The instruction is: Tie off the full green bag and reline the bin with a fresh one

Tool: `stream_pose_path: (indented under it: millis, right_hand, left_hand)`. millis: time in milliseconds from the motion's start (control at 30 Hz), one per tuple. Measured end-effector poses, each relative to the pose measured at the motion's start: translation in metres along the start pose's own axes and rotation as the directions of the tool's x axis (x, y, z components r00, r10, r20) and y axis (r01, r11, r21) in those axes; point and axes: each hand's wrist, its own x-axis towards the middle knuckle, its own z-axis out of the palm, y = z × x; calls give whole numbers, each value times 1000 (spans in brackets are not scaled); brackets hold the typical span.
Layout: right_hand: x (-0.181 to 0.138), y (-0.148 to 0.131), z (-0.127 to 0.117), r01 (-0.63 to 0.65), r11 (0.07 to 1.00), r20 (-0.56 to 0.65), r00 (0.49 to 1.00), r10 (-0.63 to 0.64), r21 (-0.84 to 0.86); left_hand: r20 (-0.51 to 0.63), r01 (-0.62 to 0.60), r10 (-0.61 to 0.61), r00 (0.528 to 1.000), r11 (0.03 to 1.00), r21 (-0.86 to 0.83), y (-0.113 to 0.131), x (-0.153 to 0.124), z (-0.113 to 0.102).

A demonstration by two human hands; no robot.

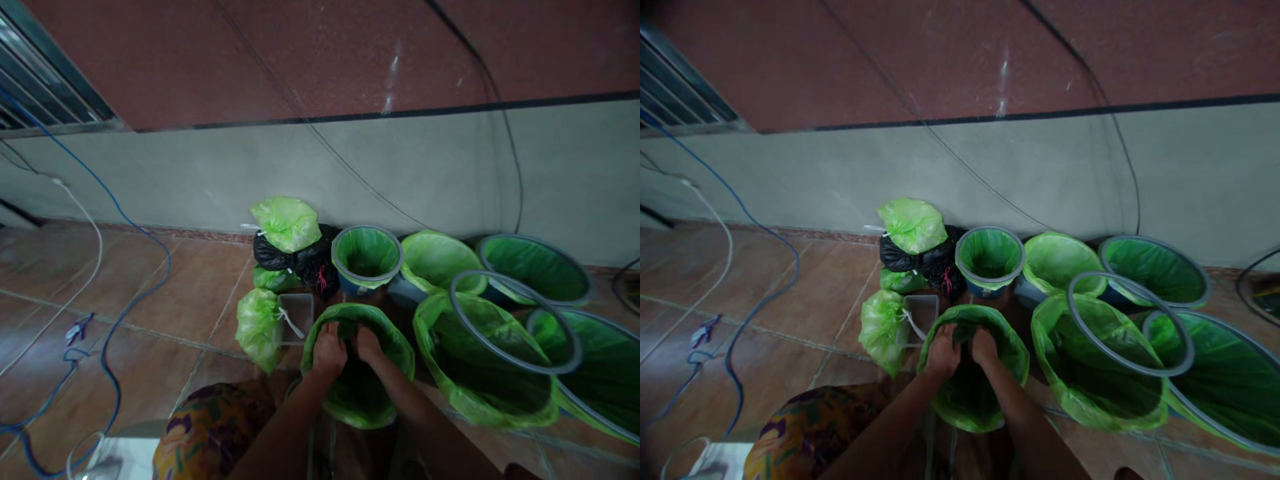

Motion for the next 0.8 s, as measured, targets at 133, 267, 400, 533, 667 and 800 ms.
stream_pose_path:
  millis: [133, 267, 400, 533, 667, 800]
  right_hand:
    - [-13, 16, -3, -160, 969, -34, 987, 156, -188]
    - [-20, 29, -10, -223, 954, -20, 974, 224, -199]
    - [-23, 26, -12, -178, 965, 0, 983, 181, -194]
    - [-32, 23, -13, -163, 967, 19, 985, 170, -195]
    - [-41, 27, -18, -204, 959, 52, 974, 218, -198]
    - [-46, 20, -19, -139, 978, 104, 982, 156, -156]
  left_hand:
    - [-56, 5, -8, 998, 999, -51, -2, 7, -10]
    - [-70, 12, -16, 997, 998, -54, -4, 11, -14]
    - [-87, -11, 1, 996, 994, -107, -3, 6, -22]
    - [-159, 22, -53, 986, 982, -188, -3, -13, -36]
    - [-281, 91, -171, 944, 957, -276, -24, -41, -34]
    - [-320, 179, -450, 834, 769, -613, -60, -68, -1]
